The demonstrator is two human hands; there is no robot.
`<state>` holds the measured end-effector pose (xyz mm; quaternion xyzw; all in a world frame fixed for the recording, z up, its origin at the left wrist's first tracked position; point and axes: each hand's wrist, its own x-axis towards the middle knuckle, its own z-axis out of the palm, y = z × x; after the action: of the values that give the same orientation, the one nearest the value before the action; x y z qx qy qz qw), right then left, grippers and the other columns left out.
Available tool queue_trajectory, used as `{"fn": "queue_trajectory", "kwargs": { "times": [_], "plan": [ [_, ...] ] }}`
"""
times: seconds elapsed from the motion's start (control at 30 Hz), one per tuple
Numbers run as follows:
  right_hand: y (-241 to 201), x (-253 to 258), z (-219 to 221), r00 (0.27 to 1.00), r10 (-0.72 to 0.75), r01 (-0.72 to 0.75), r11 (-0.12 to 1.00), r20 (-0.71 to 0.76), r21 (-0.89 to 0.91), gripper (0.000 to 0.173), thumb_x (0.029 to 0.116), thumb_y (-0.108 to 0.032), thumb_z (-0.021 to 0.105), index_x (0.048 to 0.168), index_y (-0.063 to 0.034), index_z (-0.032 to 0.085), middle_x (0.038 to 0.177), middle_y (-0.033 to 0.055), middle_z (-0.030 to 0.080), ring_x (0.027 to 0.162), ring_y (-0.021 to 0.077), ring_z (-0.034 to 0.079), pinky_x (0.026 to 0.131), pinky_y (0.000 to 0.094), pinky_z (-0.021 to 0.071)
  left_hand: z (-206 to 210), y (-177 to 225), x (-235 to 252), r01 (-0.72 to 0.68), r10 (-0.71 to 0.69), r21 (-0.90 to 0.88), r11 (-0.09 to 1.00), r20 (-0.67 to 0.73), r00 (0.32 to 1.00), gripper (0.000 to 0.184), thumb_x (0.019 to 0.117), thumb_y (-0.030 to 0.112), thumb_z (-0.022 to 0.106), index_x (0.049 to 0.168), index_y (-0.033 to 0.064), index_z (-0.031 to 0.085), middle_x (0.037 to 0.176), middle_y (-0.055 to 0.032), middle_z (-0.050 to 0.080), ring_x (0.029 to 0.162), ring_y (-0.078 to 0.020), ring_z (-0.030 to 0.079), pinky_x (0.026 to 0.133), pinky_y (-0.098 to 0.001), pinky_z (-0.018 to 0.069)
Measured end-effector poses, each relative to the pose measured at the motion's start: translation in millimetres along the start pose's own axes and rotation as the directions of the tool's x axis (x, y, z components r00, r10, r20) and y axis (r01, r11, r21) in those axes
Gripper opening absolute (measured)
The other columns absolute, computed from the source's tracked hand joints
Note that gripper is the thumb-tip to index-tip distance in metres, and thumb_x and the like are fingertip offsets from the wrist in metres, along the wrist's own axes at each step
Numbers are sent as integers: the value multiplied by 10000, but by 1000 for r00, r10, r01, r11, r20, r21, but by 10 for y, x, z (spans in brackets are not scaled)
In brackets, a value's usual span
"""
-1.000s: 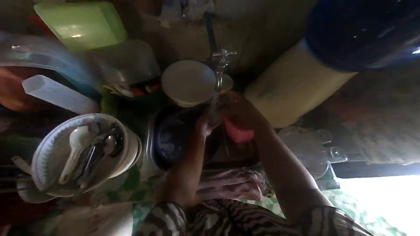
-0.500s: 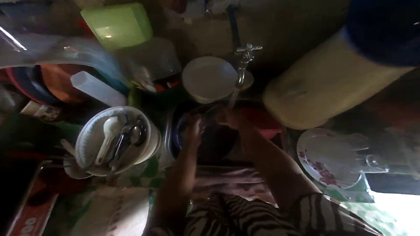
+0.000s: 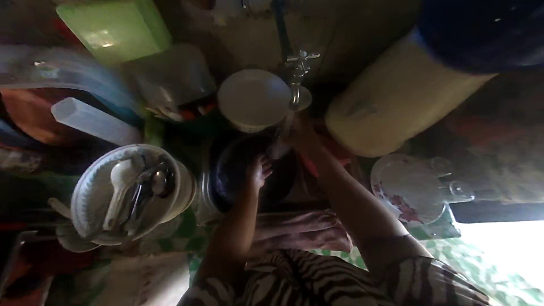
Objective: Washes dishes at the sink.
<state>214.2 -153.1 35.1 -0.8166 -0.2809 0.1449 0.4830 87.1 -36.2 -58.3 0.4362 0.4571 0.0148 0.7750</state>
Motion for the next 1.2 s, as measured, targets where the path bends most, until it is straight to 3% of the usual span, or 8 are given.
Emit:
{"fn": "queue_trajectory", "kwargs": {
  "times": [0.13, 0.3, 0.43, 0.53, 0.67, 0.87, 1.07, 1.2],
  "plan": [
    [137, 22, 171, 988, 149, -154, 964, 36, 218, 760, 767, -103, 863, 1437, -18, 514, 1379, 228, 573, 1252, 305, 581, 1024, 474, 530, -87, 49, -89, -16, 16, -121, 993, 4, 1000, 508, 1073, 451, 477, 1453, 116, 502, 1448, -145, 542, 1257, -327, 586, 975, -534, 532],
    [480, -115, 324, 725, 586, -674, 499, 361, 545, 507, 1016, -468, 576, 1430, -183, 512, 1217, 109, 619, 1003, 252, 647, 820, 430, 577, -229, 174, -328, -349, 339, 88, 933, 108, 934, 457, 1058, 224, 579, 1494, 121, 491, 1435, -148, 572, 1228, -307, 619, 965, -504, 566],
    [682, -71, 578, 715, 510, -673, 318, 478, 667, 468, 1041, -432, 530, 1413, -150, 511, 1290, 145, 629, 1119, 312, 651, 901, 525, 572, -239, 431, -620, -561, 526, 635, 531, 273, 806, 506, 959, 210, 740, 1422, 97, 569, 1461, -138, 562, 1326, -271, 558, 1097, -475, 473],
    [553, 79, 560, 747, 437, -663, 424, 502, 617, 487, 1076, -430, 462, 1455, -124, 477, 1301, 162, 622, 1115, 298, 654, 919, 476, 568, -369, 355, -516, -742, 699, 590, 319, 383, 604, 506, 889, 102, 781, 1357, 20, 609, 1457, -196, 546, 1353, -304, 527, 1119, -463, 458],
    [250, 217, 319, 794, 417, -594, 688, 442, 417, 525, 1010, -407, 630, 1455, -153, 514, 1299, 151, 623, 1070, 275, 655, 861, 459, 580, -455, 161, -479, -506, 478, 588, 632, 218, 851, 745, 919, 92, 750, 1569, 134, 387, 1548, -162, 466, 1330, -303, 546, 1046, -499, 513],
    [131, 69, 152, 962, 206, -232, 964, 180, 133, 696, 798, -121, 874, 1406, -34, 547, 1310, 198, 632, 1186, 281, 628, 1027, 473, 525, -242, -162, -105, -379, 299, 349, 857, 263, 917, 615, 989, 102, 671, 1544, 108, 407, 1471, -151, 545, 1255, -265, 608, 1013, -435, 542],
    [400, -108, -122, 896, 425, -439, 892, 128, 109, 464, 1057, -331, 572, 1481, -154, 510, 1419, 166, 573, 1209, 329, 624, 932, 548, 572, 88, 130, -84, -290, 248, 97, 952, 312, 917, 530, 1074, 151, 519, 1573, 162, 340, 1480, -139, 528, 1245, -302, 609, 946, -501, 574],
    [680, -585, -127, 796, 584, -529, 541, 160, 654, 525, 1046, -432, 551, 1486, -152, 487, 1450, 117, 555, 1262, 307, 590, 955, 544, 557, 235, 468, -84, -395, 291, 264, 880, 359, 887, 556, 997, 123, 644, 1519, 126, 453, 1437, -154, 558, 1219, -293, 617, 956, -484, 573]
  ]
}}
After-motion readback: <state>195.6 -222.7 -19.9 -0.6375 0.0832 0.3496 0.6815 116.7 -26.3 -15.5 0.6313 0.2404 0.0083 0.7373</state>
